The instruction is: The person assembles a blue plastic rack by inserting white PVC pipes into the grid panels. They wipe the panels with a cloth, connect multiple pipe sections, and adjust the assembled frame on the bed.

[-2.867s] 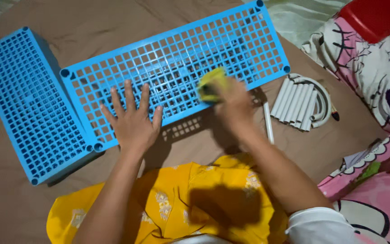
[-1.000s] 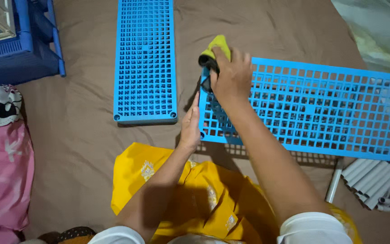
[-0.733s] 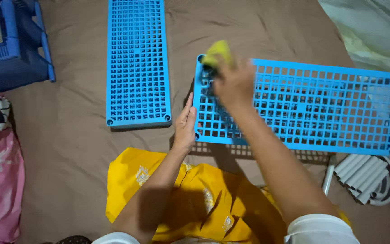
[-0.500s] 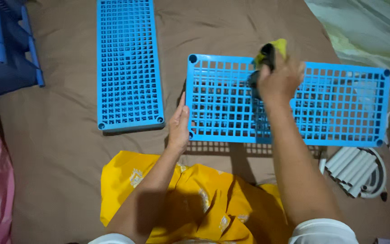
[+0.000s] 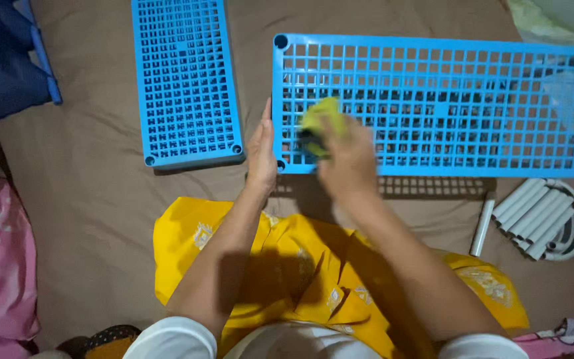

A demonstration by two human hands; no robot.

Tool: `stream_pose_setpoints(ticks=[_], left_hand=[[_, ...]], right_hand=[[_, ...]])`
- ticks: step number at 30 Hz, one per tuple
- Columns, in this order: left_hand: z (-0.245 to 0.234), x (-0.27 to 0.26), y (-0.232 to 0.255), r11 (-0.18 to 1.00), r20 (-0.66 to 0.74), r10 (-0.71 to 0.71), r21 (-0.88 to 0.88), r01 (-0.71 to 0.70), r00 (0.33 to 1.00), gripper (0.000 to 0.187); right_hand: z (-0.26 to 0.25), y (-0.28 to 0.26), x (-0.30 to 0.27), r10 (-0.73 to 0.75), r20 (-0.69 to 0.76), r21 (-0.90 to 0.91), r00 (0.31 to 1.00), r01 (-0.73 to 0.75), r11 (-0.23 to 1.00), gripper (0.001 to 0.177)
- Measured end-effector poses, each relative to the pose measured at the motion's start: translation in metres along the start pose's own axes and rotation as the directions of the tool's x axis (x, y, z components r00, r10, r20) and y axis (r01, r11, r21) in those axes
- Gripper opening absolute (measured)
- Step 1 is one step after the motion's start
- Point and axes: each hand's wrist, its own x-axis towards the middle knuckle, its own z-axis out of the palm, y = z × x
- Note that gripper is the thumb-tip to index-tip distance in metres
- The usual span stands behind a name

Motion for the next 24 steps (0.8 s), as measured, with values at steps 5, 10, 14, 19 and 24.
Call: stream_pose_setpoints(ticks=[5, 10, 14, 19, 24], left_hand=[[0.019, -0.008, 0.028, 0.964, -0.023, 0.046, 0.263, -0.038, 0.999, 0.067], [0.026, -0.022, 0.07, -0.008, 0.379, 0.536, 0.896, -0.445, 0.754, 0.066], [0.067, -0.021, 0.069, -0.063, 0.516, 0.354, 0.845, -0.531, 0.78, 0.062], [0.096, -0.012, 0.068, -0.125, 0.514, 0.257, 0.858, -0.499, 0.819, 0.062], [0.098, -0.026, 0.068, -0.226, 0.536, 0.188, 0.839, -0.495, 0.823, 0.067]], right_hand=[[-0.026, 0.024, -0.019, 0.085, -0.183, -0.043, 0.979, -0.095, 0.995, 0.079], [-0.01, -0.002, -0.042, 0.006, -0.183, 0.104, 0.983, 0.013, 0.994, 0.058], [-0.012, 0.003, -0.049, 0.001, -0.133, 0.078, 0.991, 0.01, 0.997, 0.057], [-0.022, 0.054, -0.064, 0.094, -0.146, 0.01, 0.985, -0.093, 0.996, 0.06], [-0.062, 0.15, -0.069, 0.31, -0.358, -0.151, 0.881, -0.383, 0.911, 0.054]])
